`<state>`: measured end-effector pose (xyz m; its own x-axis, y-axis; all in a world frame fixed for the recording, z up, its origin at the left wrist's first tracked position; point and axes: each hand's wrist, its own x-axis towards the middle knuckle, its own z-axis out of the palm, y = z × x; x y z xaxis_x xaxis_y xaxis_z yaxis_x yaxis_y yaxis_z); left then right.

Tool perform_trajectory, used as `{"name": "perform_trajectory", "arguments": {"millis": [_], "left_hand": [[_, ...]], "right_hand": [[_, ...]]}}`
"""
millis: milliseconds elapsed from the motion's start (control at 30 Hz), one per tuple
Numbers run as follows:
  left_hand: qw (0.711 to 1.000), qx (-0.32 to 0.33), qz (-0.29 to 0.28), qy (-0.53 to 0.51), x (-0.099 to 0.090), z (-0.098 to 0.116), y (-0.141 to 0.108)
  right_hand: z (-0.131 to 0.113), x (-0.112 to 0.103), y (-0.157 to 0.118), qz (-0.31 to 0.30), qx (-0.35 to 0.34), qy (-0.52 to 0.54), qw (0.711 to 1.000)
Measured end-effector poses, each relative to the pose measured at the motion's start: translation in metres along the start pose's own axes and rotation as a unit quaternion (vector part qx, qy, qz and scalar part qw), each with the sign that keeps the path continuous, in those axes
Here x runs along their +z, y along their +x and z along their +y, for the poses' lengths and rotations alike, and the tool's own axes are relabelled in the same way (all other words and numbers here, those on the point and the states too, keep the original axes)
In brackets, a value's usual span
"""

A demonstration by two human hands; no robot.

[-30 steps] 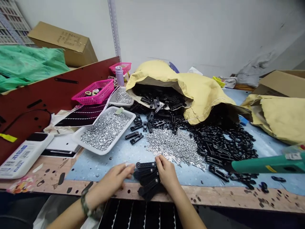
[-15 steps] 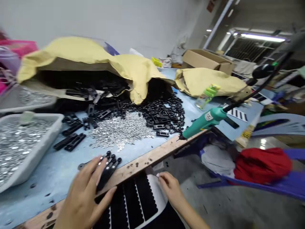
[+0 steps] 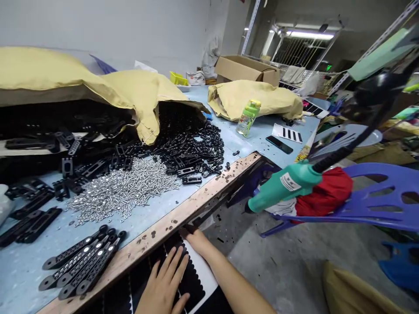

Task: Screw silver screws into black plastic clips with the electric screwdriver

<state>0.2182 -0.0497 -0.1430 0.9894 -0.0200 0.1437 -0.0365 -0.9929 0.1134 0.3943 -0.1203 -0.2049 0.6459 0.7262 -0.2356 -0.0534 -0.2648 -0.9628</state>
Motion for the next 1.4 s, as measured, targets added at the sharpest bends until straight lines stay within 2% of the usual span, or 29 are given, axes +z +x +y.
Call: {"name": "perform_trajectory", "arguments": {"millis": [100,233,333,433,467,500,533,567,633,667,700,733,767,833,900,967,1033,1100,1167,1233,1300,1400], "left_hand": [[1.000,-0.003,-0.005,-0.002,0.002,-0.001,-0.001],[1.000,0.002,-0.024,-0.013,0.005,-0.004,-0.002],[0.998,-0.014,-0.037,-0.057,0.001,-0.007,-0.004],[0.978,-0.095,-0.017,-0.185,-0.011,-0.006,0.000],[0.958,-0.130,-0.007,-0.256,-0.015,-0.004,0.003],[0.926,-0.165,-0.006,-0.340,-0.019,-0.002,0.007],[0.879,-0.199,-0.014,-0.432,-0.023,0.002,0.012],[0.819,-0.229,-0.034,-0.525,-0.027,0.006,0.018],[0.677,-0.280,-0.068,-0.677,-0.034,0.012,0.029],[0.620,-0.304,-0.064,-0.720,-0.038,0.014,0.033],[0.585,-0.323,-0.048,-0.742,-0.044,0.015,0.035],[0.573,-0.340,-0.021,-0.745,-0.050,0.015,0.036],[0.578,-0.353,0.009,-0.736,-0.058,0.012,0.034],[0.614,-0.370,0.055,-0.695,-0.074,0.005,0.025],[0.668,-0.367,0.065,-0.644,-0.090,-0.003,0.011],[0.737,-0.346,0.054,-0.578,-0.103,-0.010,-0.005],[0.799,-0.320,0.049,-0.507,-0.113,-0.015,-0.020],[0.841,-0.304,0.053,-0.444,-0.118,-0.019,-0.033],[0.866,-0.308,0.068,-0.389,-0.120,-0.022,-0.046],[0.877,-0.320,0.097,-0.344,-0.121,-0.026,-0.060],[0.868,-0.365,0.143,-0.304,-0.121,-0.029,-0.075],[0.857,-0.416,0.193,-0.234,-0.122,-0.033,-0.093]], "right_hand": [[0.007,0.004,0.002,0.006,0.016,0.014,1.000],[0.017,0.004,0.002,0.081,0.037,0.023,0.996],[0.021,-0.018,0.004,0.169,0.043,0.013,0.985],[0.015,-0.055,0.001,0.260,0.021,-0.009,0.965],[0.010,-0.064,-0.004,0.282,0.008,-0.020,0.959],[0.002,-0.069,-0.010,0.295,-0.008,-0.031,0.955],[-0.007,-0.068,-0.019,0.298,-0.025,-0.041,0.953],[-0.017,-0.063,-0.028,0.291,-0.047,-0.055,0.954],[-0.040,-0.041,-0.050,0.242,-0.119,-0.087,0.959],[-0.052,-0.028,-0.061,0.190,-0.219,-0.145,0.946],[-0.064,-0.016,-0.072,0.158,-0.290,-0.190,0.925],[-0.074,-0.006,-0.080,0.128,-0.326,-0.221,0.910],[-0.084,-0.001,-0.087,0.094,-0.341,-0.244,0.903],[-0.100,0.001,-0.092,0.023,-0.320,-0.258,0.911],[-0.115,-0.004,-0.087,-0.031,-0.295,-0.243,0.923],[-0.132,-0.005,-0.075,-0.062,-0.288,-0.227,0.928],[-0.149,0.004,-0.063,-0.109,-0.295,-0.226,0.922],[-0.165,0.023,-0.056,-0.165,-0.309,-0.214,0.912],[-0.177,0.044,-0.052,-0.210,-0.306,-0.180,0.911],[-0.182,0.062,-0.049,-0.244,-0.279,-0.144,0.917],[-0.182,0.074,-0.042,-0.253,-0.240,-0.121,0.929],[-0.183,0.080,-0.025,-0.220,-0.163,-0.107,0.956]]}}
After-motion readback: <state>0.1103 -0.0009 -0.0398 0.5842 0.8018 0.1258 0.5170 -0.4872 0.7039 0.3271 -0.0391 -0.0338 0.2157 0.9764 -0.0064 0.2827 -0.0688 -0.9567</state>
